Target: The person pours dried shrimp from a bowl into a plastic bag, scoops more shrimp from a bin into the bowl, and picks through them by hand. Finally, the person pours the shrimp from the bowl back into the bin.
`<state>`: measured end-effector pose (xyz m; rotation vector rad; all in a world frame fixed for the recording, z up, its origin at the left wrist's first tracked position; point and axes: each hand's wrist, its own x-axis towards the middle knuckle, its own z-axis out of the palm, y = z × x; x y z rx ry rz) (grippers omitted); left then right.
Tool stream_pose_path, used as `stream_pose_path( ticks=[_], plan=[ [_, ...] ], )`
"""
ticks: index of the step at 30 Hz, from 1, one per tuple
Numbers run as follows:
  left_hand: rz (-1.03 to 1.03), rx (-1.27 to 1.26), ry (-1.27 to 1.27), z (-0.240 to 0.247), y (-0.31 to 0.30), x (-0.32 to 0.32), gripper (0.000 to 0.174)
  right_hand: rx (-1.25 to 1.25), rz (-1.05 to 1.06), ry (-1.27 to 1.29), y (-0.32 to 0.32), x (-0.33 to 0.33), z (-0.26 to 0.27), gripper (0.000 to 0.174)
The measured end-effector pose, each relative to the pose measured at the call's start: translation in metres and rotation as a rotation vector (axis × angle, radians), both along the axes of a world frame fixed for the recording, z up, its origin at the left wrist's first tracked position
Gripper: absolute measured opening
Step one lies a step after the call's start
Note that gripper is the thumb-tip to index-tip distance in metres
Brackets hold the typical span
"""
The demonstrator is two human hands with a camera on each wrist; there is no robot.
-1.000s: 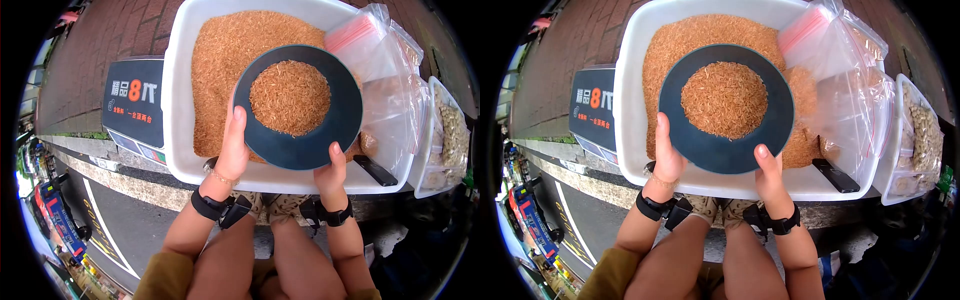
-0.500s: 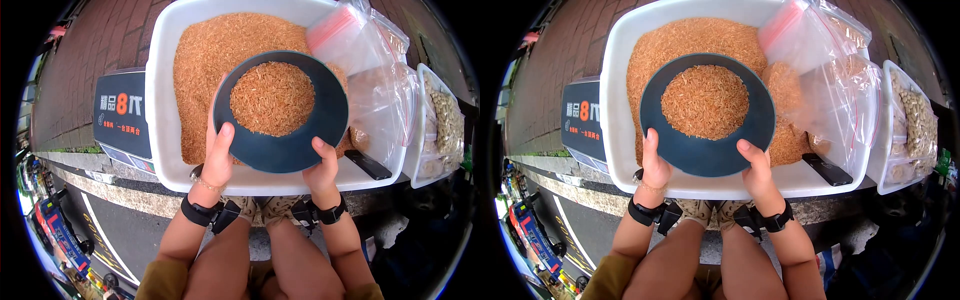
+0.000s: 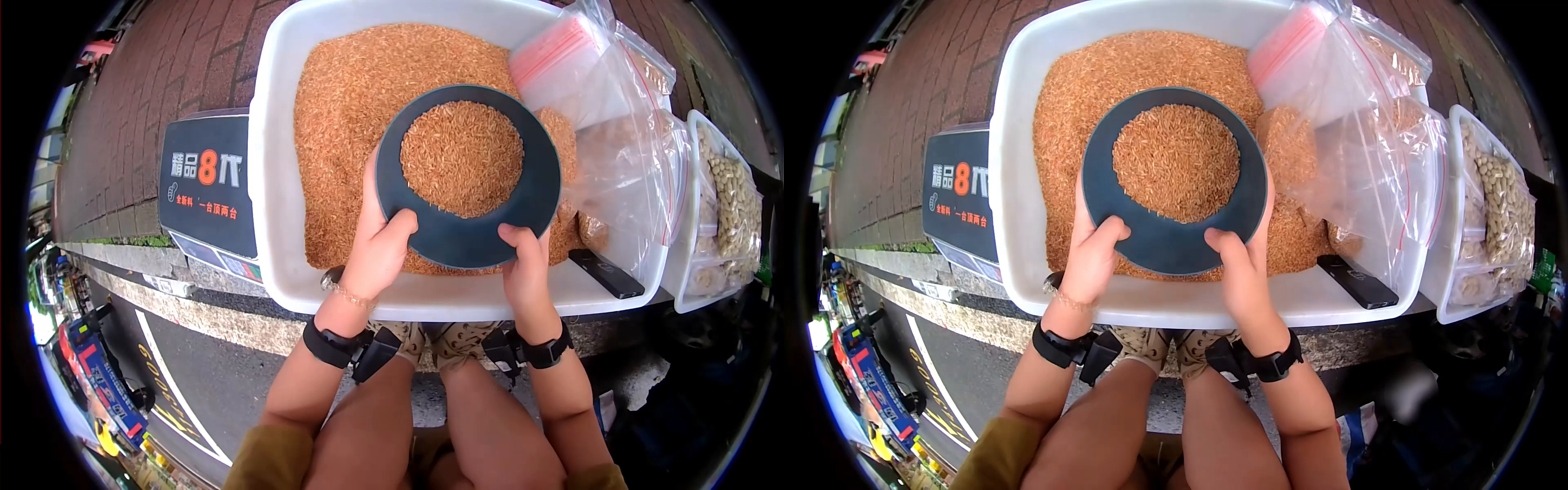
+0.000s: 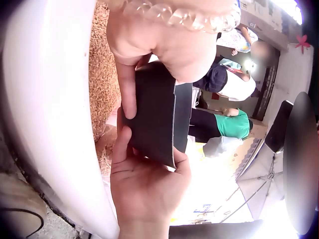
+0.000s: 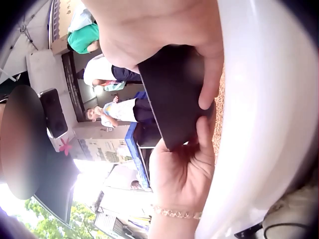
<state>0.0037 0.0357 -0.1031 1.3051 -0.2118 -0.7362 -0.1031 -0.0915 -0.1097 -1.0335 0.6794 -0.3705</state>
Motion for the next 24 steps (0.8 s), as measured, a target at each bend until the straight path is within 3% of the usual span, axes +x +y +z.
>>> stream_pose_path(
  ticks=[6,8,9,11,17,24],
  plan=[
    [-0.040,0.100,-0.014,-0.004,0.000,0.002,0.072,0.253,0.044,0.162,-0.003,0.008,0.017,0.069],
    [-0.061,0.117,0.096,0.004,-0.001,0.003,0.070,0.332,0.060,0.172,-0.004,0.009,0.017,0.070],
    [-0.059,0.117,0.097,0.002,0.000,0.001,0.070,0.331,0.062,0.173,-0.003,0.007,0.012,0.070],
    [0.033,0.071,-0.081,-0.003,0.001,-0.004,0.069,0.016,-0.011,0.043,0.001,0.001,-0.003,0.072],
    [0.008,0.092,-0.037,-0.008,0.003,0.001,0.071,0.151,0.064,0.152,-0.002,0.003,0.003,0.075],
    [0.034,0.055,-0.023,-0.008,0.004,-0.001,0.072,0.121,0.004,0.110,0.000,0.002,0.001,0.075]
  ],
)
